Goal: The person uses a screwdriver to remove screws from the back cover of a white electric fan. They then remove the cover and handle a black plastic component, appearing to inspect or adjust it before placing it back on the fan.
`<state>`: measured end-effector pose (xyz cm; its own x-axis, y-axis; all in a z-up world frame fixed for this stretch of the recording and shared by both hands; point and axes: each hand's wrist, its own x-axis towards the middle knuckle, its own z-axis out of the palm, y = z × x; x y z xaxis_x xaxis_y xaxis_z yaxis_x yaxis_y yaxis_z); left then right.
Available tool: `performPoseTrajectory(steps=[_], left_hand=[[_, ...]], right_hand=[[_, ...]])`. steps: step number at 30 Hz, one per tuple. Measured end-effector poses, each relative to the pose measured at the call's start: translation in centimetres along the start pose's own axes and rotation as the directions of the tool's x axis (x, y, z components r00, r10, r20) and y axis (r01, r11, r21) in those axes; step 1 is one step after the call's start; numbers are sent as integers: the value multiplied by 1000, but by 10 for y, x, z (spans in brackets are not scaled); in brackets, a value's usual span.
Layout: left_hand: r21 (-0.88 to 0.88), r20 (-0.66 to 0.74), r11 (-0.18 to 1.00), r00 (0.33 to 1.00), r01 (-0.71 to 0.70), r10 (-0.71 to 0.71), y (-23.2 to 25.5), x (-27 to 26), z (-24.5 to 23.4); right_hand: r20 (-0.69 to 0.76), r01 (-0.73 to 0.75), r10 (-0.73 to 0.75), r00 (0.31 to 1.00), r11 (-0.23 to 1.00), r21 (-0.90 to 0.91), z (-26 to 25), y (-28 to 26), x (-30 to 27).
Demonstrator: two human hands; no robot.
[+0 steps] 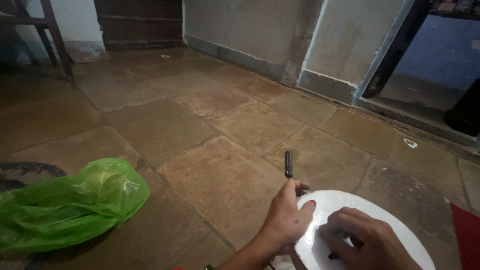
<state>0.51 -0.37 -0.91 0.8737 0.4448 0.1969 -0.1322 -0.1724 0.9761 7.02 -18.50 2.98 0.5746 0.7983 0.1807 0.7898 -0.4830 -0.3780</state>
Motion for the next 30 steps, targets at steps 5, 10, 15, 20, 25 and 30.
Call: performPoseTrajectory(steps=[5,10,15,20,25,30], left_hand=[[37,-33,996,996,-85,86,-3,3,1],[53,-1,998,999,-40,41,-1,5,1],[14,-8,997,997,-71,71,1,3,-1],[40,0,999,1000,-26,26,1,5,-1],[17,-11,999,999,-34,34,0,6,-1],[27,-24,998,999,-48,49,0,6,1]], right_hand=[[5,162,-162,987,986,41,-13,-4,0],[206,-205,233,950,968,-146,-31,-19,15],[312,-95,109,944,994,-60,-36,-28,26],[306,70,-46,951,995,-68,-39,-30,26],[280,169,-139,950,982,-89,-35,-26,28],[243,199,-184,952,979,-36,-34,-22,29]])
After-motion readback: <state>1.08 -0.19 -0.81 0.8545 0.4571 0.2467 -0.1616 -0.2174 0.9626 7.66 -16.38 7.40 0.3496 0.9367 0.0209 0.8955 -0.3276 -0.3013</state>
